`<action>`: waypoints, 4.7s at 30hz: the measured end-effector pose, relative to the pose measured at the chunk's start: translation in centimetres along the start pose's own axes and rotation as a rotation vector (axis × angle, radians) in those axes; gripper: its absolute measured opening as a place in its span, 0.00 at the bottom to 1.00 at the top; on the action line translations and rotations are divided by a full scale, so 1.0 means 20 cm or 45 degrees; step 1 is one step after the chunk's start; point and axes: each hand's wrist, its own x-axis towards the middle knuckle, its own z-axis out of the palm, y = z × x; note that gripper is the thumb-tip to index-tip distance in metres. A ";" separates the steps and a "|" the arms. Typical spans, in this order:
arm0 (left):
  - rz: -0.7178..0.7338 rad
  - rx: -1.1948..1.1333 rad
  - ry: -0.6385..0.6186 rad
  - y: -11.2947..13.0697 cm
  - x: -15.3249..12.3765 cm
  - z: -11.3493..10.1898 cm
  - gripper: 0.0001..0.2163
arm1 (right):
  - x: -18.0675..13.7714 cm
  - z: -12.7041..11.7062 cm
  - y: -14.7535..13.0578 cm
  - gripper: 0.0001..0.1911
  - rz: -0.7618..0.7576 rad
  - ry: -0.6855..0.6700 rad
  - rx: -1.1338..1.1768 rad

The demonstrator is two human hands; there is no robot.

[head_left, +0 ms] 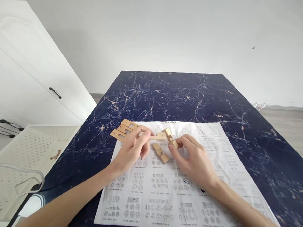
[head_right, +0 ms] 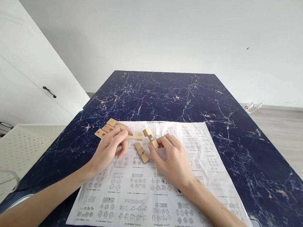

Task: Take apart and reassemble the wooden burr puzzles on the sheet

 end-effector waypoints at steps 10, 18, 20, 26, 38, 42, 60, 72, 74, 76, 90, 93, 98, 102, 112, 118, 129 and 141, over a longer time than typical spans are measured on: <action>0.165 0.724 -0.078 -0.03 -0.02 0.05 0.23 | -0.02 0.03 0.04 0.05 -0.203 -0.079 -0.187; 0.471 1.169 0.101 -0.07 -0.02 0.05 0.08 | -0.02 0.02 0.01 0.11 -0.196 -0.143 -0.052; 0.596 1.166 0.101 -0.07 -0.02 0.04 0.07 | -0.02 0.02 0.01 0.16 -0.172 -0.171 -0.006; 0.608 1.077 -0.302 -0.06 -0.03 0.05 0.25 | -0.01 0.02 0.01 0.19 -0.137 -0.141 0.051; 0.674 1.329 -0.054 -0.10 0.03 -0.03 0.03 | -0.01 0.01 0.01 0.20 -0.133 -0.134 0.040; 0.732 1.406 0.027 -0.09 0.03 -0.02 0.08 | -0.01 0.01 0.00 0.20 -0.155 -0.128 0.030; 0.961 1.101 -0.641 -0.11 -0.11 0.13 0.09 | -0.02 0.02 0.00 0.15 -0.268 -0.275 0.040; 0.909 1.197 -0.610 -0.13 -0.08 0.11 0.11 | -0.02 0.03 0.01 0.17 -0.345 -0.338 -0.013; 0.898 1.164 -0.588 -0.13 -0.08 0.10 0.10 | -0.02 0.03 0.01 0.17 -0.336 -0.342 -0.012; 0.907 1.163 -0.576 -0.14 -0.07 0.09 0.09 | -0.02 0.03 0.00 0.17 -0.330 -0.345 -0.013; 1.080 1.318 -0.522 -0.16 -0.08 0.09 0.10 | -0.02 0.05 0.02 0.18 -0.379 -0.295 0.002; 1.103 1.307 -0.510 -0.15 -0.08 0.09 0.10 | -0.02 0.05 0.02 0.18 -0.381 -0.288 0.005; 1.165 1.310 -0.480 -0.15 -0.07 0.09 0.11 | -0.02 0.05 0.02 0.17 -0.382 -0.288 0.004; 1.179 1.336 -0.481 -0.15 -0.07 0.08 0.11 | -0.02 0.05 0.02 0.17 -0.389 -0.282 -0.015; 1.185 1.377 -0.470 -0.17 -0.08 0.08 0.10 | -0.01 0.06 0.02 0.17 -0.386 -0.291 -0.005; 1.184 1.383 -0.485 -0.17 -0.08 0.07 0.09 | -0.01 0.07 0.03 0.16 -0.386 -0.286 -0.011; 1.193 1.387 -0.459 -0.16 -0.08 0.07 0.09 | -0.01 0.08 0.03 0.16 -0.396 -0.279 -0.010; 1.278 1.348 -0.372 -0.17 -0.07 0.08 0.09 | -0.01 0.08 0.03 0.17 -0.390 -0.284 -0.022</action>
